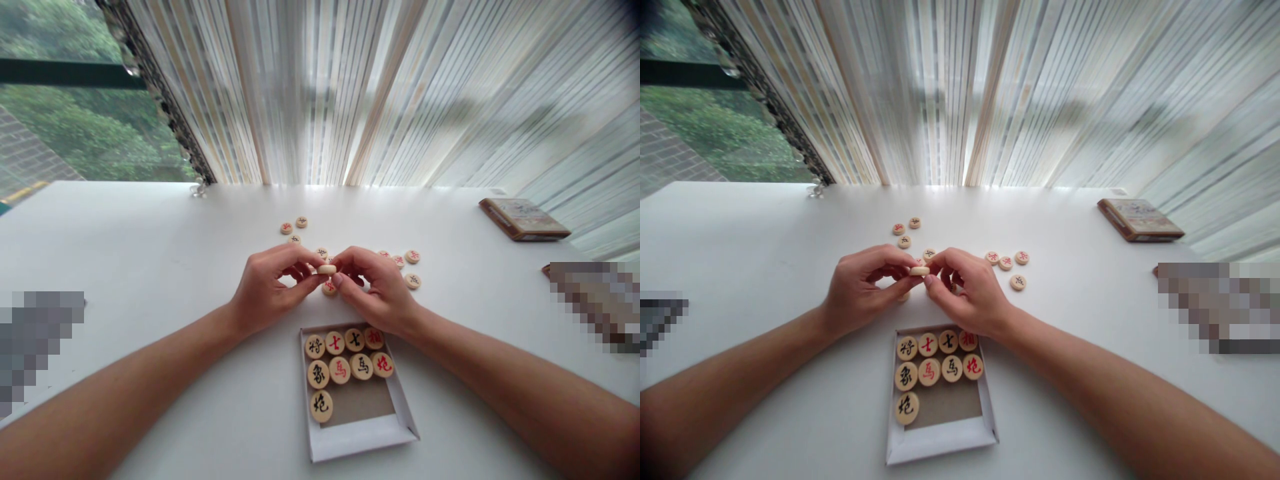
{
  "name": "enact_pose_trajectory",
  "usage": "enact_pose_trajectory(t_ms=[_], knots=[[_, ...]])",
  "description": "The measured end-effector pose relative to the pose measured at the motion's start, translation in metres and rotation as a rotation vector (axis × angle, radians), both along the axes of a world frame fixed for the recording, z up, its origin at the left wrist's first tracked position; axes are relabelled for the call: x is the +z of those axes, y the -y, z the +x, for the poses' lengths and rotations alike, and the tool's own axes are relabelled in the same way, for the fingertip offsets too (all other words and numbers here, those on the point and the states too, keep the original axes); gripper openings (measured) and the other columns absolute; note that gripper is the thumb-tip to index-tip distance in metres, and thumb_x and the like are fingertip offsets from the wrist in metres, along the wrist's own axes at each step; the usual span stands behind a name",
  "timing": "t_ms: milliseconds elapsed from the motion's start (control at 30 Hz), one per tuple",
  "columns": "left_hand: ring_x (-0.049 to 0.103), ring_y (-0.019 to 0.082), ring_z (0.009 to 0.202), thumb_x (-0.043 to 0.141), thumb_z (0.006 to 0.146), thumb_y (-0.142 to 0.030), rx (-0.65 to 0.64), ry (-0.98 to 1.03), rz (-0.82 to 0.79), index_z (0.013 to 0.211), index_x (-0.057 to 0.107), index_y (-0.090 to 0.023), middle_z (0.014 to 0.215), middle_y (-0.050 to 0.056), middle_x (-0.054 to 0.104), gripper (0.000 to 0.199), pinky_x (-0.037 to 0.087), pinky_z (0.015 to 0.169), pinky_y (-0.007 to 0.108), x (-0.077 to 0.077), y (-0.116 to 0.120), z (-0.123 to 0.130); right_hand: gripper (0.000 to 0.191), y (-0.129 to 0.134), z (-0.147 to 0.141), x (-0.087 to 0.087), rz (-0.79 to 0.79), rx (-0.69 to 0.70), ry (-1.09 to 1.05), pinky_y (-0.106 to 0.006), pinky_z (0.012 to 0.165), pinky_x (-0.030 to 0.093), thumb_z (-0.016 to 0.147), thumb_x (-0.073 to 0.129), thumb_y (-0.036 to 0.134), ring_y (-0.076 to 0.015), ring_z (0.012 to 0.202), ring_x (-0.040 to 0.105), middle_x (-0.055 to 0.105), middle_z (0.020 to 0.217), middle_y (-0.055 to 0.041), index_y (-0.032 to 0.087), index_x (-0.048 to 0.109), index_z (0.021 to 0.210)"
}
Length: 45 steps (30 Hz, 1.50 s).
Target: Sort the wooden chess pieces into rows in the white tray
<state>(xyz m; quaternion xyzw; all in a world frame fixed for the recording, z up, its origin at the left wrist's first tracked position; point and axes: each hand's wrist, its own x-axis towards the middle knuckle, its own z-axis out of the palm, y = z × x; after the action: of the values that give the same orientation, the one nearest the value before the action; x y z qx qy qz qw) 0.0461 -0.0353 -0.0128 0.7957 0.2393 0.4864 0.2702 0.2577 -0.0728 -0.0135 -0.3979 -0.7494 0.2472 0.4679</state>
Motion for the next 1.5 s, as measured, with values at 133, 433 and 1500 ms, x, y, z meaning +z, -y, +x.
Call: enact_pose_trajectory(t_ms=[133,433,1500], knots=[[0.077,0.013,0.079,0.081,0.093,-0.019,0.012,-0.016,0.12,0.098,0.082,-0.017,0.094,0.006,0.081,0.005,0.063,0.067,0.018,0.002,-0.002,-0.001,0.019,-0.001,0.0,-0.001,-0.033,0.02,-0.032,-0.028,0.057,0.046,0.1,0.069,0.035,-0.0138,0.064,0.06,0.074,0.081,-0.0044,0.017,0.072,0.101],[0.072,0.011,0.071,0.08,0.089,-0.011,-0.007,0.005,0.117,0.099,0.08,-0.015,0.094,0.007,0.079,0.01,0.062,0.063,0.018,0.001,-0.001,0.0,0.018,-0.001,-0.002,-0.005,-0.023,0.04,-0.083,-0.026,0.052,0.045,0.095,0.077,0.032,-0.0119,0.06,0.059,0.069,0.077,-0.0012,0.017,0.072,0.104],[0.07,0.013,0.068,0.07,0.092,-0.027,-0.124,0.114,-0.343,0.113,0.068,-0.015,0.082,0.005,0.077,0.024,0.053,0.058,0.022,-0.004,0.0,0.001,0.012,0.005,-0.002,0.013,0.419,-0.116,0.326,-0.028,0.05,0.045,0.091,0.078,0.021,-0.0148,0.059,0.064,0.074,0.083,-0.0043,0.021,0.073,0.103]])
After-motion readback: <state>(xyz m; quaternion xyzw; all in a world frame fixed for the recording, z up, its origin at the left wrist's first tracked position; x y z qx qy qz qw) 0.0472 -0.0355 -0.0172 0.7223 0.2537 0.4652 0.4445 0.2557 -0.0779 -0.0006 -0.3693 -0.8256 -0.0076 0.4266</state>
